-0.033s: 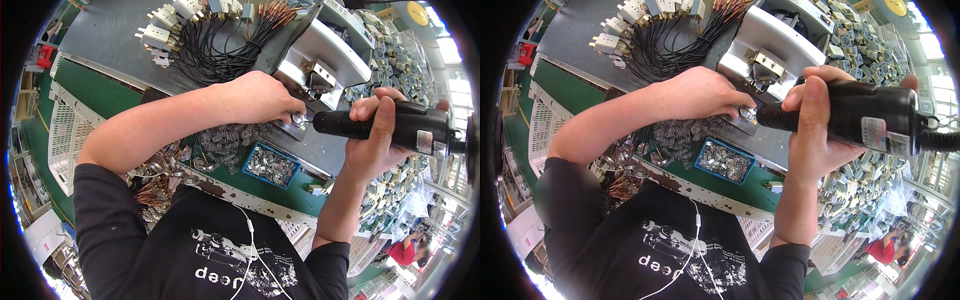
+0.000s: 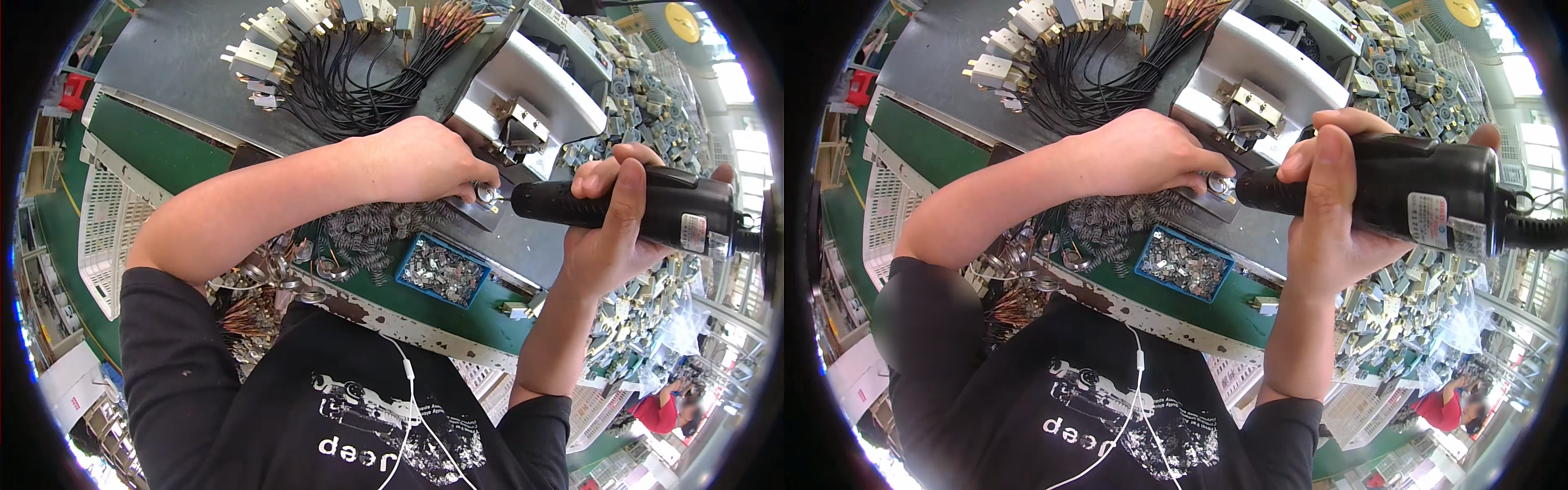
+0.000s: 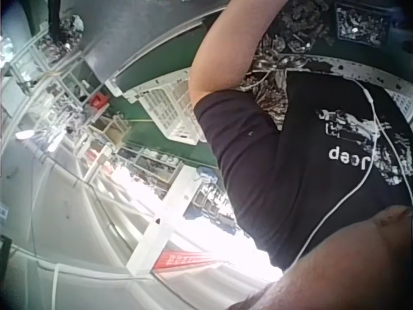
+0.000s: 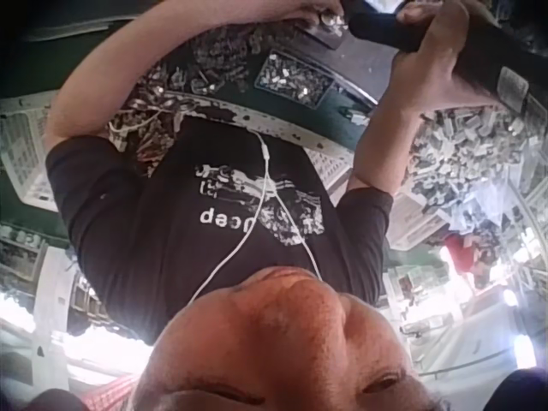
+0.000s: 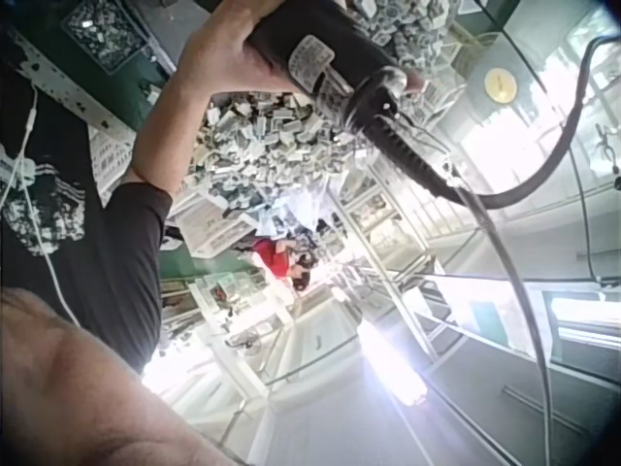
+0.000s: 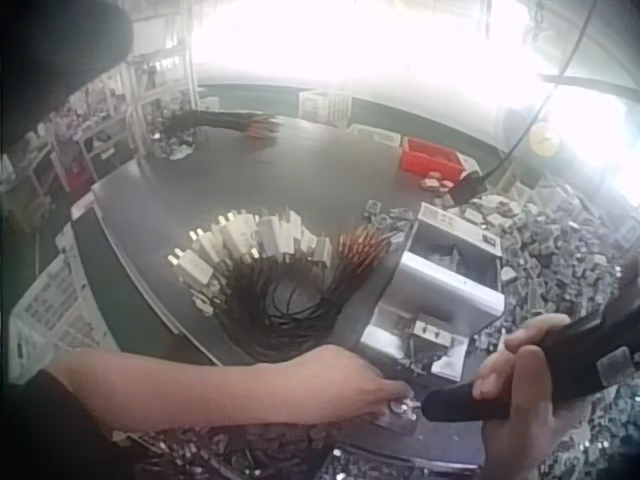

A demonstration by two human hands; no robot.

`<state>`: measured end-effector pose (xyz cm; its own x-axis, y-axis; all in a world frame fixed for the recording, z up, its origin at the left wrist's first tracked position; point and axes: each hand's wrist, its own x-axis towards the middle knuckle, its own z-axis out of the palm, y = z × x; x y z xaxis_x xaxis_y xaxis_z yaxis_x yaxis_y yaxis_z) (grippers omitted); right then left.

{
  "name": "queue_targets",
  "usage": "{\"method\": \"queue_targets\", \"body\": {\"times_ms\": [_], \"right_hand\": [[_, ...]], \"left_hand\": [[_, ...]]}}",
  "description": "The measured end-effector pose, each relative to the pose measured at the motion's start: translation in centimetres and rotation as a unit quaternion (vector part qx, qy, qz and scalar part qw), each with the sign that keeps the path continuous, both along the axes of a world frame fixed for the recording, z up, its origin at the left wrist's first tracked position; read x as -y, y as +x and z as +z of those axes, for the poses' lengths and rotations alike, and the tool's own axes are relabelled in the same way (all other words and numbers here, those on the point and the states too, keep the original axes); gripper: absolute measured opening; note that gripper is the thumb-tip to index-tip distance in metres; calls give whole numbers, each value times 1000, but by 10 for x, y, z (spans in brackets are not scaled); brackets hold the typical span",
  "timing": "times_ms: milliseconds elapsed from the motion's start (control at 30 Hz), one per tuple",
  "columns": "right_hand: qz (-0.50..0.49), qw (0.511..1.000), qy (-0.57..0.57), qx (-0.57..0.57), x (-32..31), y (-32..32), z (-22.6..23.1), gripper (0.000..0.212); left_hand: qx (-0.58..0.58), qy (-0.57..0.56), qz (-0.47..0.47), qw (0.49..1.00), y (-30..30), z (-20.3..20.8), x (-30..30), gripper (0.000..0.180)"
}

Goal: Assembling small electronic components using a handheld electric fastening tool at an industrial workbench.

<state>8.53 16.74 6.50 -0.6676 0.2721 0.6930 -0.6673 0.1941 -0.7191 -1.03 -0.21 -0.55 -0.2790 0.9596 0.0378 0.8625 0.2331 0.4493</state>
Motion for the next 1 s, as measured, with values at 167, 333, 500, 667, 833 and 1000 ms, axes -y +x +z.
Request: {"method": "queue_targets", "body": {"times_ms": [167, 333, 500, 667, 833, 1000], "right_hand": [[-16, 1000, -8, 10, -3, -3, 0, 84], [-23, 999, -21, 31, 8, 1, 3, 92], [-48, 996, -61, 36, 15, 3, -2, 102], [-40, 997, 19, 60, 5, 2, -8, 83], [-40, 998, 41, 35, 10, -4, -4, 79], [-3, 995, -75, 67, -7, 14, 18, 37]], "left_hand": [[2, -7, 2, 1000, 1, 3, 0, 34], [14, 1, -10, 1000, -1, 4, 0, 33], [6, -29, -14, 999, -1, 6, -1, 33], [1, -10, -11, 1000, 1, 1, -1, 32], [-28, 1, -11, 1000, 2, -1, -2, 29], [-144, 91, -9, 985, 12, -6, 5, 19]]}}
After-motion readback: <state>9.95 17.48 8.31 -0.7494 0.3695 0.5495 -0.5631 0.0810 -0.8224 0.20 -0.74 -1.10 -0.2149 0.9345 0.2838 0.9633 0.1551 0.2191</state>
